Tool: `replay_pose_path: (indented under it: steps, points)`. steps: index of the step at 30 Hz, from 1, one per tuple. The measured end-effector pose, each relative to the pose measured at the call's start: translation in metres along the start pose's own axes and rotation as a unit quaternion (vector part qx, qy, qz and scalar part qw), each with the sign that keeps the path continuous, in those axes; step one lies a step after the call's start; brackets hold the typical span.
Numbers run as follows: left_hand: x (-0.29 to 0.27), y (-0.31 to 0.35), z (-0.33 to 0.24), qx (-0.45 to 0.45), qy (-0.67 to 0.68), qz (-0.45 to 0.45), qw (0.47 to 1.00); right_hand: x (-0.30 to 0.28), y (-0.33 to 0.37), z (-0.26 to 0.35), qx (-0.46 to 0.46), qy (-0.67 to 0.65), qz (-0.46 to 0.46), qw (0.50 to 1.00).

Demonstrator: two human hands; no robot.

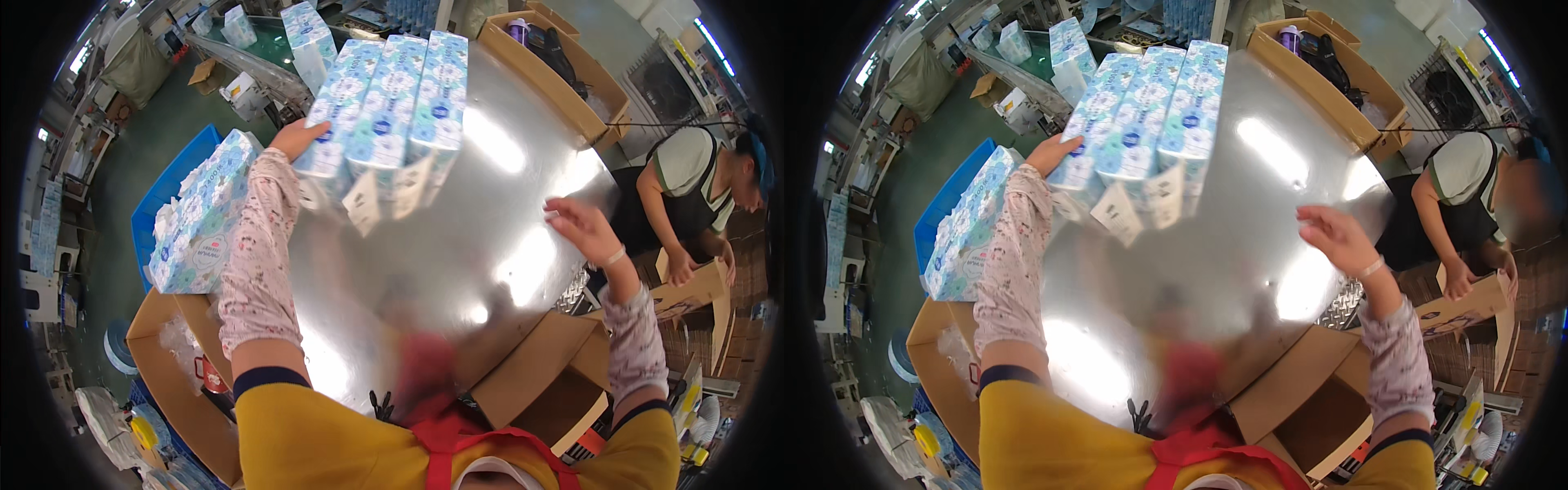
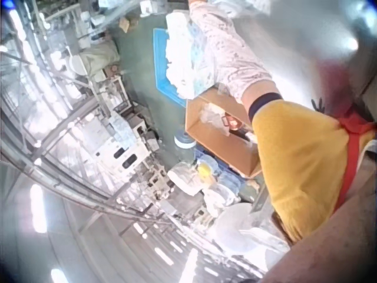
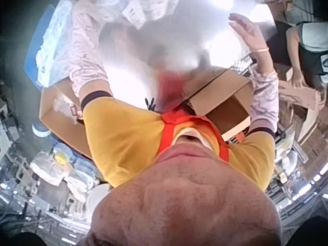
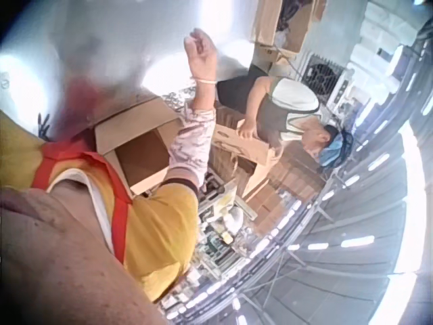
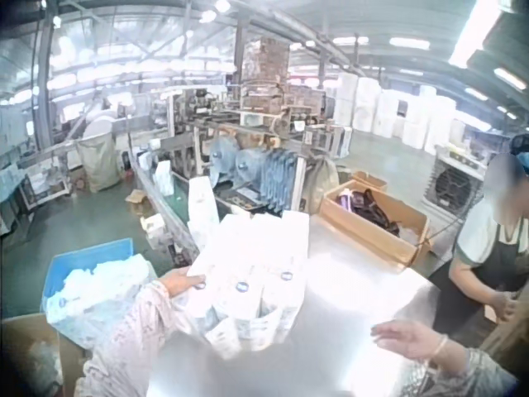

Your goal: The person packs multiple packages of tissues into a cardboard box on a metal table. They arrange the tissue packs in layers, close the box flaps, and move the filled box to a conveyor belt. The person repeats this process with several boxes.

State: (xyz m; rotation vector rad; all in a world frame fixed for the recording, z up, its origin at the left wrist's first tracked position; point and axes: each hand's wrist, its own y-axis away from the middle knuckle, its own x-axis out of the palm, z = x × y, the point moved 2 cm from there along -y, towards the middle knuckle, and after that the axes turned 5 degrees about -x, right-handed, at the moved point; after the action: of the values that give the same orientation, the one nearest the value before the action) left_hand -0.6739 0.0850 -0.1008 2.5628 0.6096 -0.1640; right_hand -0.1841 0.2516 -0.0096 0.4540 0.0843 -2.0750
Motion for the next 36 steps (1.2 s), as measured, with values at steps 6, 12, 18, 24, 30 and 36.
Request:
replay_pose_path:
  steps: [6, 12, 18, 24, 30, 36]
  points:
    - [0.081, -0.025, -0.033, -0.057, 0.042, 0.018, 0.997, -0.025, -0.223, -0.032, 0.084, -0.014, -0.035, 0.996]
    - [0.079, -0.049, -0.021, -0.08, 0.221, 0.081, 0.969, 0.015, -0.294, -0.059, 0.165, -0.257, -0.034, 0.952]
    - [0.121, -0.006, 0.025, -0.041, 0.412, 0.194, 0.889, 0.033, -0.206, -0.062, 0.153, -0.37, 0.041, 0.916]
    - [0.162, 0.12, 0.054, 0.054, 0.277, 0.134, 0.95, 0.042, -0.08, -0.063, 0.199, -0.41, 0.0, 0.89]
    - [0.164, 0.223, 0.008, 0.26, 0.166, 0.121, 0.943, 0.014, -0.002, -0.017, -0.041, -0.264, 0.083, 0.96]
    - [0.186, 0.28, 0.029, 0.218, -0.045, 0.108, 0.969, 0.045, 0.079, -0.017, -0.083, -0.104, 0.059, 0.989]
